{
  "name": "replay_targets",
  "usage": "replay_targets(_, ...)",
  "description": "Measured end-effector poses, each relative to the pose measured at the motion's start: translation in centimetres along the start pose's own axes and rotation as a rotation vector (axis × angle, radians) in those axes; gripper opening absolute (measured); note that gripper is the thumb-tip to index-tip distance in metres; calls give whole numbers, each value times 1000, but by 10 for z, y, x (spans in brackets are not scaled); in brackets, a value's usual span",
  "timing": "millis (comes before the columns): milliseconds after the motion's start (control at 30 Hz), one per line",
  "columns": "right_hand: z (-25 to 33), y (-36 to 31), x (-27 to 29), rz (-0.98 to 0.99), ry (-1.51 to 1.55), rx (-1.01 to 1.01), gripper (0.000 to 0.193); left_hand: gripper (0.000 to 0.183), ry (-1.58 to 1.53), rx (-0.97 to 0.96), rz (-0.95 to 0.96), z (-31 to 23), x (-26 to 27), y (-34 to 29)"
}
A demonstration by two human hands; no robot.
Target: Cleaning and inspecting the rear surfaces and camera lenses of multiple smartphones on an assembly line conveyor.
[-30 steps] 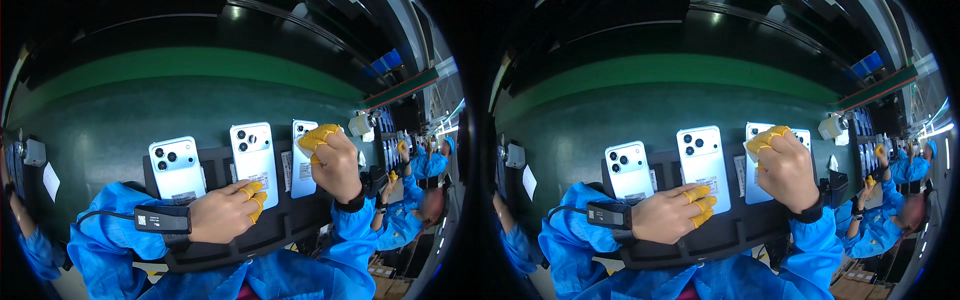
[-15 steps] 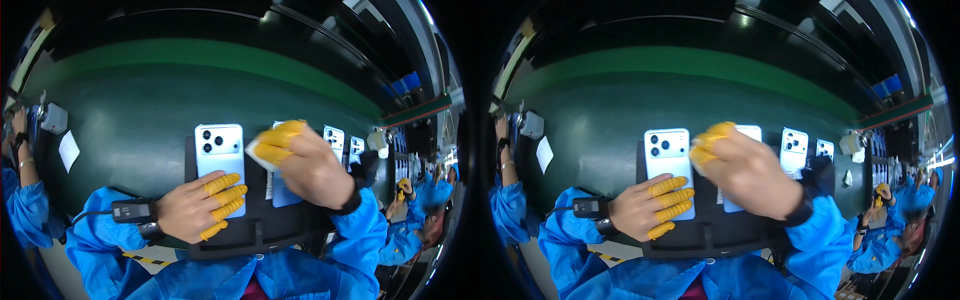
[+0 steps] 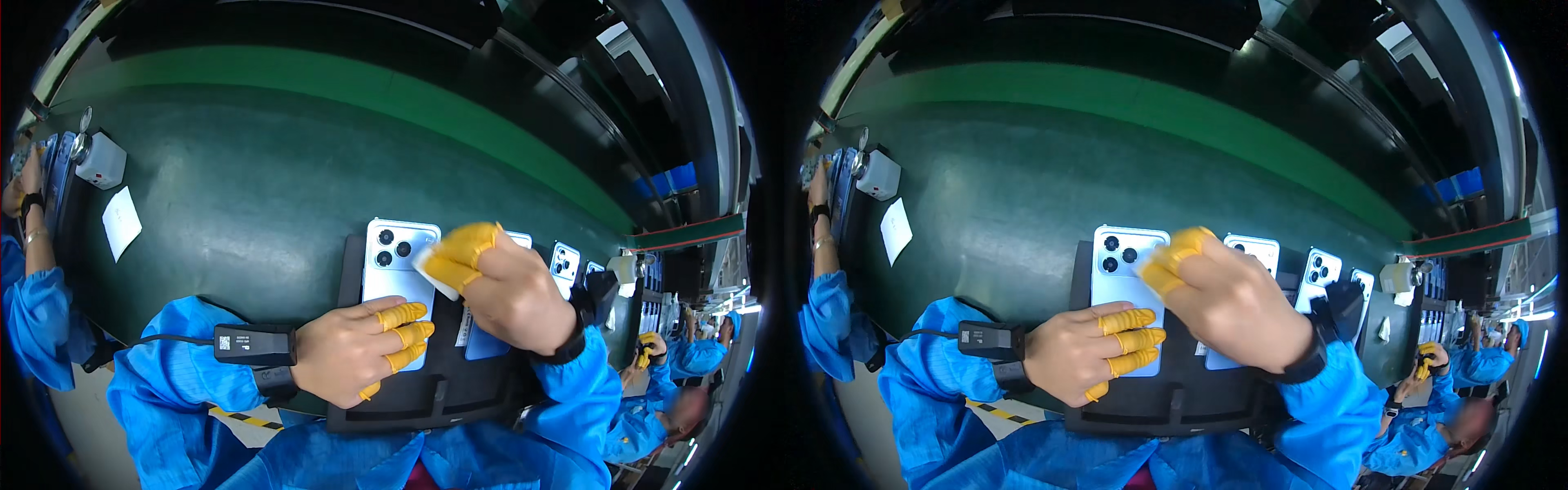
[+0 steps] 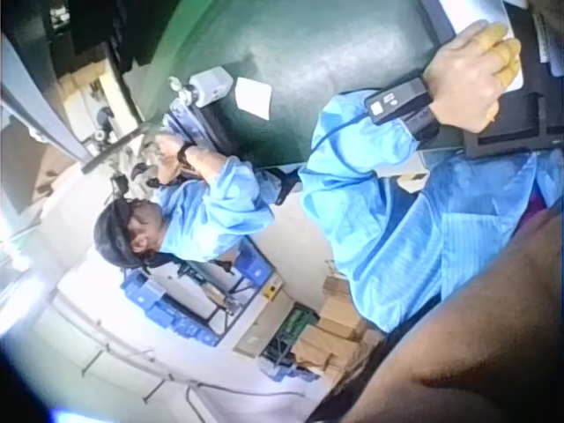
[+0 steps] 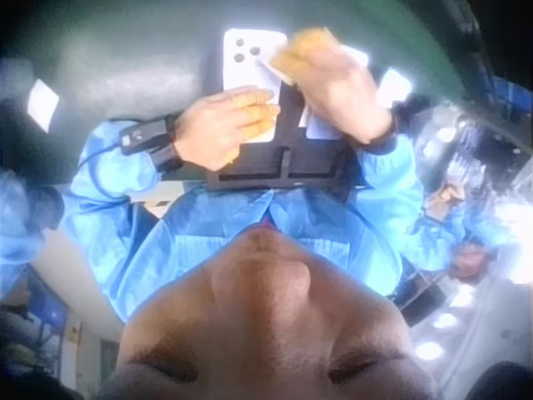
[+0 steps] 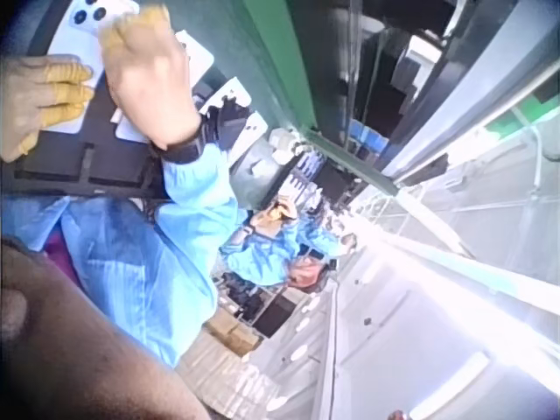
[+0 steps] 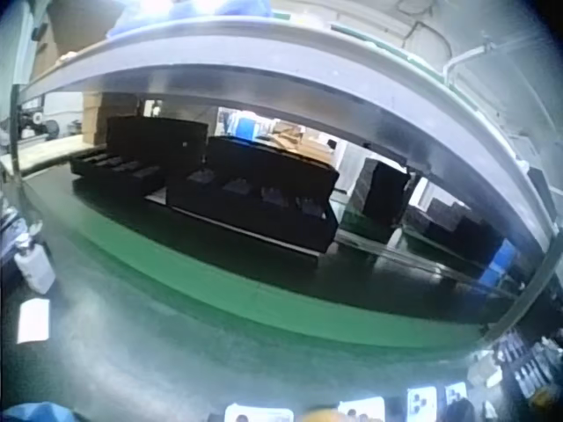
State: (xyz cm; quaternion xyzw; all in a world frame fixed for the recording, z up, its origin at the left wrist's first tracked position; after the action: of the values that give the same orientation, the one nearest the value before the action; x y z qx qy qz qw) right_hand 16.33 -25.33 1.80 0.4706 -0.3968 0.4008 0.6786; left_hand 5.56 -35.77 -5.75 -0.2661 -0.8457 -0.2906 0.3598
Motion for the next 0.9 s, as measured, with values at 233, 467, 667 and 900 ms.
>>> replay_targets(233, 8, 14, -27, 80, 23, 76, 30, 57, -11, -34, -38, 0, 3, 0)
replay_targets(467, 12, 12, -8, -40, 40, 68, 29, 55, 31, -6, -64, -1, 4, -1)
replay_targets(667, 20, 10, -29, 63, -50, 164, 27, 63, -13, 29, 63, 2, -1, -3)
replay_targets(900, -16, -11, 2, 31, -109, -129, 17, 59, 56, -15, 5, -4, 4, 6)
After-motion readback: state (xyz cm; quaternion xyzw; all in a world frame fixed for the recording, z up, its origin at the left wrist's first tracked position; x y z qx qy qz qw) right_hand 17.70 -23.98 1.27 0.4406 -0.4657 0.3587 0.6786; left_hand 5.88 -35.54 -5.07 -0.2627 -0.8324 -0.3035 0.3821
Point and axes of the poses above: each hand's wrist, its own y-axis towards the middle knuckle, its own x-axis out of the back of the hand, z = x × y, the point moved 5 cm from there along y, towards the middle knuckle, and after that the axes turned 1 degree about -z, right-handed, at the moved point
